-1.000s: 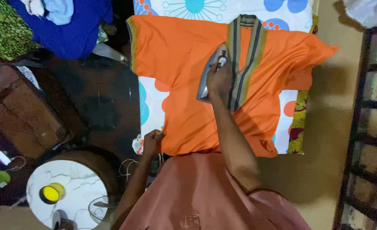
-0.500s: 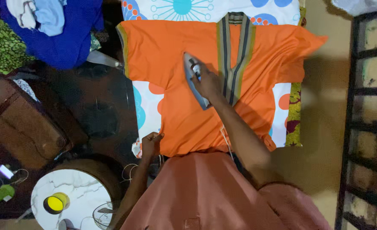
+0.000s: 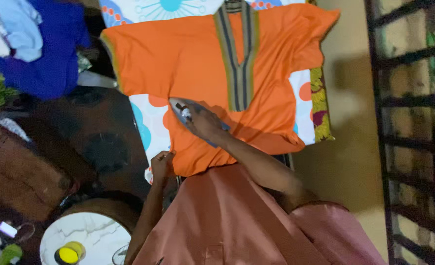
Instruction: The person irons an orange shirt with a striped collar on a patterned ironing board. They use a blue electric iron to smooth the fabric, repeatedly adjusting the shirt's position and sleeves to ensure all areas are pressed.
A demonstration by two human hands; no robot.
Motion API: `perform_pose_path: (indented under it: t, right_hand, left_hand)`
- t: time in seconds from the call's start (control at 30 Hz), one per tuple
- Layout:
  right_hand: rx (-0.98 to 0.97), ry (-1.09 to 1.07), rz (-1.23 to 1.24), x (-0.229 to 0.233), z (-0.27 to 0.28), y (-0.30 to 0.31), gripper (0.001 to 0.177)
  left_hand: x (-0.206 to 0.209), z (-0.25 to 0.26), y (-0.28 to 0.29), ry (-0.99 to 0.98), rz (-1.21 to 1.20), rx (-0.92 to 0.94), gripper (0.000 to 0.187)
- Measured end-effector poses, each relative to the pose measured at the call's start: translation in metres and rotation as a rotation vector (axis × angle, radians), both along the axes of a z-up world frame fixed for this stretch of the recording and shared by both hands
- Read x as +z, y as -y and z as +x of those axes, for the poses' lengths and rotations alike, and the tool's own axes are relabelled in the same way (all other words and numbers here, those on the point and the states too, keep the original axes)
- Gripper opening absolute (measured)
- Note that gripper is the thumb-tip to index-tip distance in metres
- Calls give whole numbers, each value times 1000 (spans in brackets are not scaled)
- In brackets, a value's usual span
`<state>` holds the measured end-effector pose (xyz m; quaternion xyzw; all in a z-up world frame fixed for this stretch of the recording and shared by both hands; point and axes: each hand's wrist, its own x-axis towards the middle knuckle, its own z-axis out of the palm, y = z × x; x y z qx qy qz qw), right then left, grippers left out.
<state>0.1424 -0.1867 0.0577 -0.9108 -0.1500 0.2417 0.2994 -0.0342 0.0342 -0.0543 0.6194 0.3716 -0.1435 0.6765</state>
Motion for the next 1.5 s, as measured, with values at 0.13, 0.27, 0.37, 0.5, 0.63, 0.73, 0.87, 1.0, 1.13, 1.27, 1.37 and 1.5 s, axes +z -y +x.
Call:
perform_pose_path:
  t: [0.13, 0.27, 0.37, 0.5, 0.63, 0.73, 0.87, 1.0, 1.13, 1.27, 1.37, 1.5]
  right_hand:
    - [-19, 70, -45, -4, -38, 5, 62]
    - [-113, 95, -34, -12, -50, 3, 65]
    - [-193, 58, 15, -17, -42, 4, 67]
    - [-319, 48, 36, -27, -29, 41, 60]
    - [-608, 219, -32, -17, -34, 123, 47]
    - [-758, 227, -165, 7, -35, 200, 46]
    - [-872, 341, -206, 12, -44, 290, 54]
    - [-842, 339, -253, -14, -52, 363, 49]
    - [-795, 255, -220, -28, -55, 388, 47]
    - [-681, 291, -352, -4, -41, 386, 50]
    - [-564, 634, -409, 21, -35, 370, 49]
    - [-556, 467, -224, 14, -35, 334, 27]
  left_hand:
    - [-26, -3, -8, 141, -9, -20, 24]
    - [-41, -13, -14, 208, 21, -40, 31]
    - [-42, -10, -19, 154, 144, -156, 39]
    - [-39, -3, -11, 207, -22, -51, 27]
    - [-36, -14, -11, 195, 46, -78, 27]
    - [-35, -10, -3, 224, 79, -58, 21]
    - [-31, -9, 2, 265, 218, -79, 15]
    - [-19, -7, 1, 199, 398, -152, 20]
    - [-8, -12, 3, 109, 454, -160, 26]
    - [2, -21, 8, 152, 374, -41, 29]
    - [9, -28, 10, 248, 291, 58, 28]
    - [23, -51, 9, 314, 459, 33, 27]
